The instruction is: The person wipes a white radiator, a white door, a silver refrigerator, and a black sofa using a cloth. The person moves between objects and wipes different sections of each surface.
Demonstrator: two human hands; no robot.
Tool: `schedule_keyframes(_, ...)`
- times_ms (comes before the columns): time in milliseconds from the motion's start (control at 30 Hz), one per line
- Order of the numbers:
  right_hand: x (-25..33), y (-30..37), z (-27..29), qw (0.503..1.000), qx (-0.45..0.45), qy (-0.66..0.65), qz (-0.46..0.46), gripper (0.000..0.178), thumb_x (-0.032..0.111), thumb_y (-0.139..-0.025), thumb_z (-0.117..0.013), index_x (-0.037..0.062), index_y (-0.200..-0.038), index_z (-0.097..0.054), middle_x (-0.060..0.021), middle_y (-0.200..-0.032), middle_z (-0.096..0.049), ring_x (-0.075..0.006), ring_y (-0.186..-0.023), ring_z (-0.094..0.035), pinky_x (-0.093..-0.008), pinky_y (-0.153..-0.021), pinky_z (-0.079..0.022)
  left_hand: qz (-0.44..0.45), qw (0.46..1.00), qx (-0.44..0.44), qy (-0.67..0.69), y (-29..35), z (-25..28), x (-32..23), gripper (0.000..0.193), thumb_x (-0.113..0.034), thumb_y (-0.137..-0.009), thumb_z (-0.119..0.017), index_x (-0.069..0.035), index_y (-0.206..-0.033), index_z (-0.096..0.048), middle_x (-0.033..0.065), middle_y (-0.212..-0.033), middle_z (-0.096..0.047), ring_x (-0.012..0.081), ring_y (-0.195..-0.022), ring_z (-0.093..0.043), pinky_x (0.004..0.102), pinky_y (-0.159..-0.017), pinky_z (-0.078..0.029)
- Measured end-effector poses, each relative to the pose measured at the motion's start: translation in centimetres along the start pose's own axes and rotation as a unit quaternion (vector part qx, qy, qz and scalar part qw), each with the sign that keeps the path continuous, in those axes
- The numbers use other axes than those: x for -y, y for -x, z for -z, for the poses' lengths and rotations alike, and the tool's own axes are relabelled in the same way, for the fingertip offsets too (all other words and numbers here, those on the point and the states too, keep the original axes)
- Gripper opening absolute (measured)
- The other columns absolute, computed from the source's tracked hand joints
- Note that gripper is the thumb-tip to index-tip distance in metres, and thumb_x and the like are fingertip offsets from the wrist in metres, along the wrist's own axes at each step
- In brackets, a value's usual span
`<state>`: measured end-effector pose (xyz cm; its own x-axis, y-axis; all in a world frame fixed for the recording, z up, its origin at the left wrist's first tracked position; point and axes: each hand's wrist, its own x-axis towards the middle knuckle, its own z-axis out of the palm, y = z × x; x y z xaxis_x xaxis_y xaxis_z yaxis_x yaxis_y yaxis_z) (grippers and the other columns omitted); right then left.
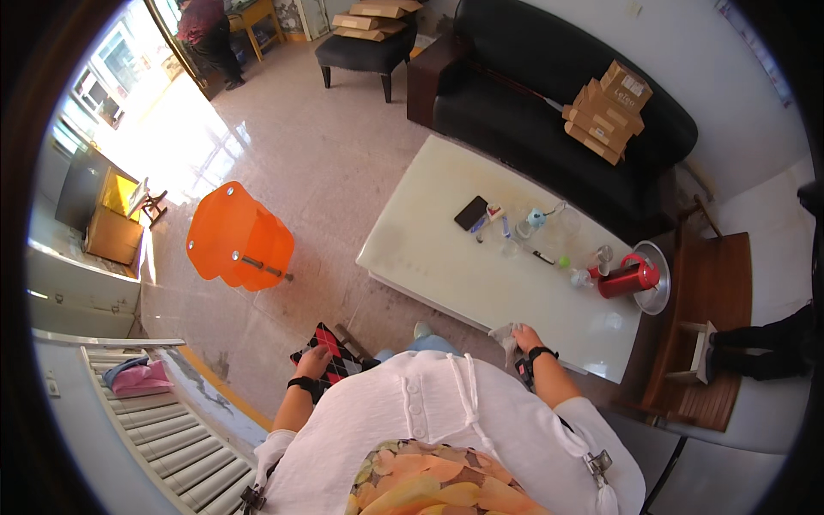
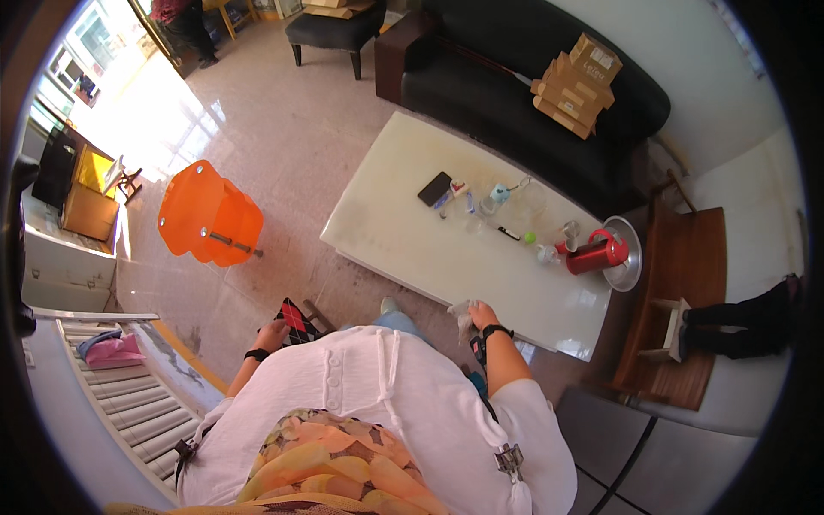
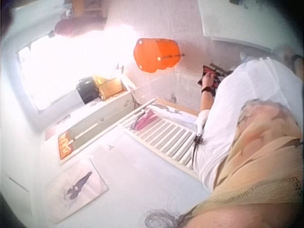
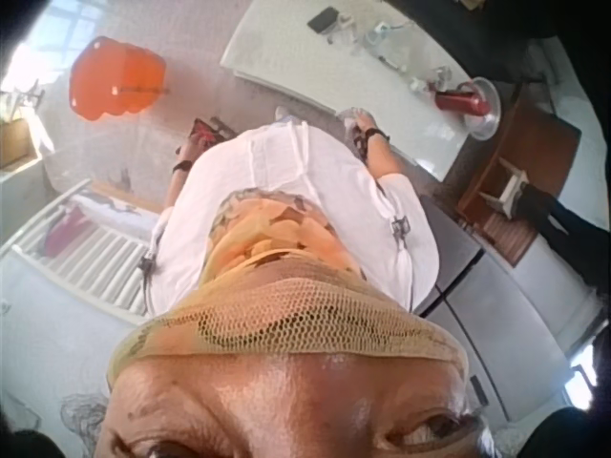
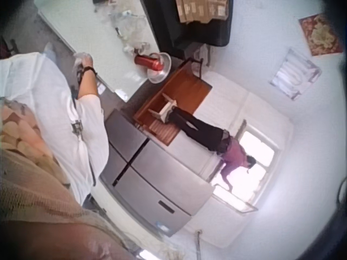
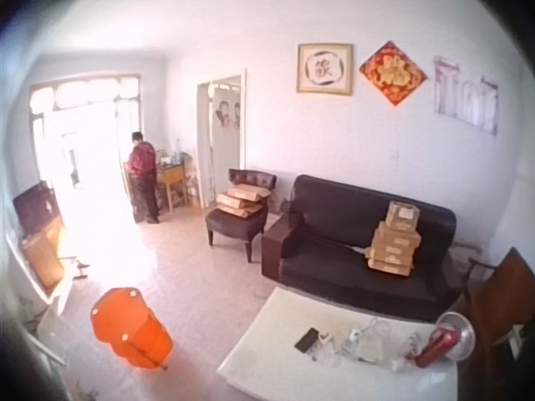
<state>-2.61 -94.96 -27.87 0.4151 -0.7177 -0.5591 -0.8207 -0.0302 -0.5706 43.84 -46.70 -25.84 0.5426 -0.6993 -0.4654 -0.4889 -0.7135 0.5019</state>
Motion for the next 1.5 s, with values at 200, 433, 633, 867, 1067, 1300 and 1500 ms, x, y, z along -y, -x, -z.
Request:
schedule_keyframes(200, 2.8, -3.6, 0.4, 0.996, 0.056, 0.024, -0.062, 0.051, 0.033, -0.084, -0.061, -0.0004, -0.121, -0.068, -0.0277, -0.119, -0.069, -0.0436, -0.115, -0.064, -0.0461, -0.1, -0.049, 0.012, 0.998, -0.04, 0.038, -1.4, 3.0, -4.1, 0.043, -0.032, -0.098, -0.064, 0.0, -0.127, -0.067, 0.0238, -0.118, -0.072, 0.0372, -0.111, -0.07, 0.043, -0.094, -0.055)
schedule_keyframes(433, 8.1, -6.8, -2.4, 0.988, 0.086, 0.104, -0.076, 0.046, 0.031, -0.085, -0.062, -0.0006, -0.118, -0.068, -0.0231, -0.115, -0.072, -0.0387, -0.107, -0.067, -0.0431, -0.094, -0.051, 0.184, 0.975, 0.045, 0.113, 1.8, -0.2, 9.8, 0.04, -0.035, -0.095, -0.063, -0.005, -0.119, -0.072, 0.0218, -0.116, -0.072, 0.0389, -0.109, -0.069, 0.0463, -0.094, -0.054)
schedule_keyframes(633, 15.6, -10.4, -6.4, 0.996, 0.03, 0.049, -0.074, 0.045, 0.031, -0.085, -0.062, -0.0006, -0.116, -0.068, -0.0238, -0.111, -0.073, -0.0368, -0.105, -0.069, -0.0427, -0.092, -0.052, 0.216, 0.962, 0.103, 0.132, -2.1, 3.6, 20.7, 0.041, -0.036, -0.097, -0.064, -0.004, -0.121, -0.071, 0.0227, -0.118, -0.072, 0.039, -0.112, -0.068, 0.0459, -0.096, -0.054)
schedule_keyframes(867, 30.1, -14.9, -18.0, 0.993, 0.044, 0.033, -0.108, 0.052, 0.032, -0.085, -0.062, -0.0046, -0.123, -0.066, -0.0257, -0.117, -0.071, -0.0387, -0.109, -0.067, -0.0442, -0.096, -0.051, 0.107, 0.994, -0.003, 0.031, -20.0, 24.1, 27.8, 0.045, -0.037, -0.098, -0.065, -0.001, -0.125, -0.069, 0.0248, -0.12, -0.07, 0.0387, -0.115, -0.068, 0.0458, -0.098, -0.054)
schedule_keyframes(1067, 44.3, -18.2, -26.0, 0.989, 0.134, -0.006, -0.058, 0.058, 0.032, -0.087, -0.062, -0.0038, -0.133, -0.06, -0.0266, -0.126, -0.067, -0.0403, -0.117, -0.064, -0.0436, -0.101, -0.049, 0.08, 0.986, -0.136, 0.053, -26.8, 43.2, 30.0, 0.038, -0.026, -0.097, -0.067, 0.0, -0.126, -0.069, 0.0213, -0.112, -0.074, 0.0316, -0.104, -0.073, 0.0397, -0.09, -0.056)
schedule_keyframes(1300, 48.9, -21.2, -26.2, 0.998, 0.053, 0.011, -0.036, 0.054, 0.029, -0.087, -0.064, -0.0006, -0.131, -0.062, -0.022, -0.118, -0.071, -0.0358, -0.108, -0.067, -0.0413, -0.097, -0.05, 0.103, 0.994, -0.002, -0.021, -30.5, 43.4, 34.6, 0.041, -0.034, -0.091, -0.069, -0.005, -0.121, -0.072, 0.0226, -0.111, -0.073, 0.0369, -0.106, -0.071, 0.0445, -0.092, -0.055)
schedule_keyframes(1500, 48.7, -21.7, -26.6, 0.991, 0.015, 0.007, -0.13, 0.04, 0.028, -0.087, -0.062, -0.0015, -0.113, -0.069, -0.0197, -0.106, -0.073, -0.0322, -0.1, -0.069, -0.041, -0.091, -0.051, 0.069, 0.972, 0.151, 0.168, -35.6, 37.3, 38.2, 0.045, -0.038, -0.092, -0.067, -0.007, -0.123, -0.071, 0.0208, -0.109, -0.074, 0.0376, -0.104, -0.071, 0.0457, -0.09, -0.056)
